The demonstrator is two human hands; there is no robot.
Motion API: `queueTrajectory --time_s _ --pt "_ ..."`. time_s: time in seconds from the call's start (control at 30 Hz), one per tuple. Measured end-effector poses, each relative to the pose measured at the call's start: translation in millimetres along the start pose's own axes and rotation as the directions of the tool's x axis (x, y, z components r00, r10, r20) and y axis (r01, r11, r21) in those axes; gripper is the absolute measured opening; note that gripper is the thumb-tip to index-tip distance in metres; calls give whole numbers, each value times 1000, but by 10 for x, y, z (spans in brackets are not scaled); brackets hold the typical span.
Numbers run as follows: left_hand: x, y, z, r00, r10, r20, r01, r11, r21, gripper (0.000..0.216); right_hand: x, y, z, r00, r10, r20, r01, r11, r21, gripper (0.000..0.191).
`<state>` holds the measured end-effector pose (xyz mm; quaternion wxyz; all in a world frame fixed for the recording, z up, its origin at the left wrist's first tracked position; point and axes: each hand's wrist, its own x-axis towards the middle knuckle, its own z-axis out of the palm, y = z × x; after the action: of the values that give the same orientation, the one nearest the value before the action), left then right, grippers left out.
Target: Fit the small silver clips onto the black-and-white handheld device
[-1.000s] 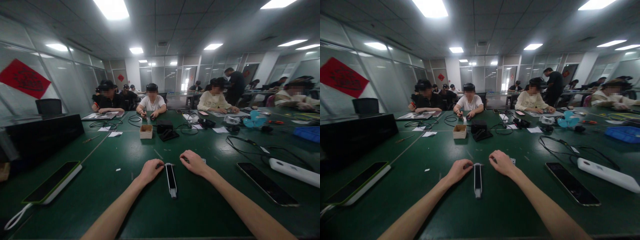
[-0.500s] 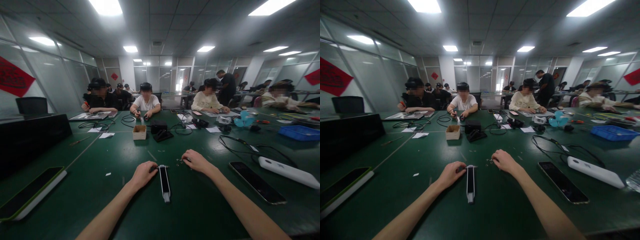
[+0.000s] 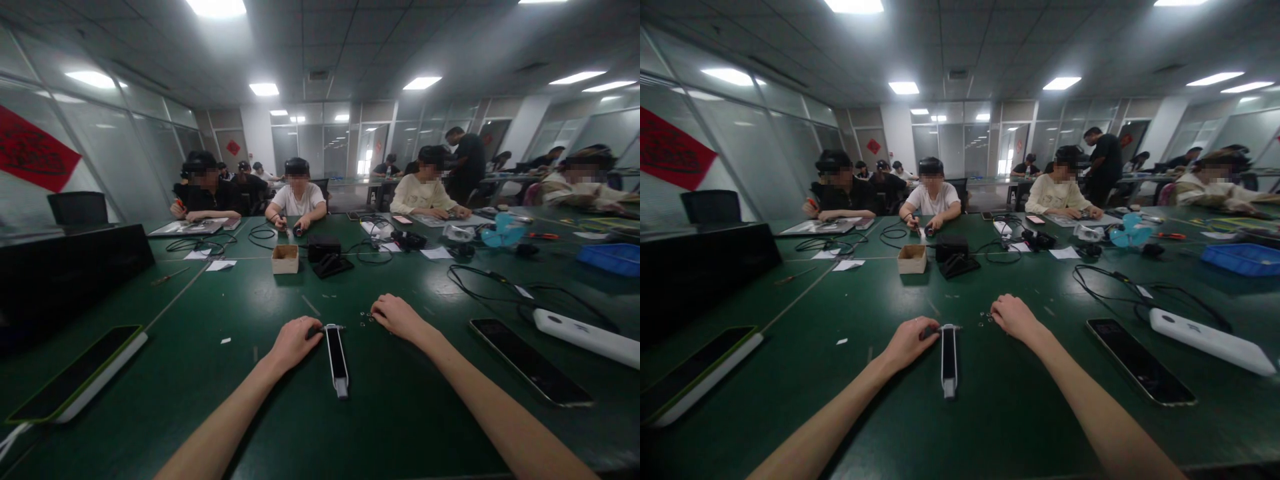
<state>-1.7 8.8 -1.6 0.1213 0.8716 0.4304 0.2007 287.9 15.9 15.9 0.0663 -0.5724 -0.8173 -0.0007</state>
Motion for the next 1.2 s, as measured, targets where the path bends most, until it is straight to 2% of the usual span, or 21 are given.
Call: queueTrajectory --time_s 0.2,0.63,0.83,1.03,1.1,1.2 --pt "-9 29 -16 1000 7 -17 -7 1000 -3 17 11 -104 -32 999 32 -27 -34 995 -96 17" --pt "-11 61 -47 1000 -9 11 9 1000 -4 17 40 -50 41 999 -9 -45 6 998 -65 12" --pt "-23 57 -51 1000 1 11 -1 1000 -14 19 20 -26 56 997 47 -69 -49 999 -22 24" --pt "-33 82 -63 1000 -14 -27 13 1000 -18 21 -7 -78 27 986 30 -163 -41 997 -60 18" --pt "-41 96 -69 997 -23 -71 22 1000 -13 24 -30 -177 -8 977 12 -214 -14 1000 -8 17" --pt "-62 137 -98 990 -20 -143 19 1000 -9 28 -76 -405 -47 961 -3 -278 66 974 218 14"
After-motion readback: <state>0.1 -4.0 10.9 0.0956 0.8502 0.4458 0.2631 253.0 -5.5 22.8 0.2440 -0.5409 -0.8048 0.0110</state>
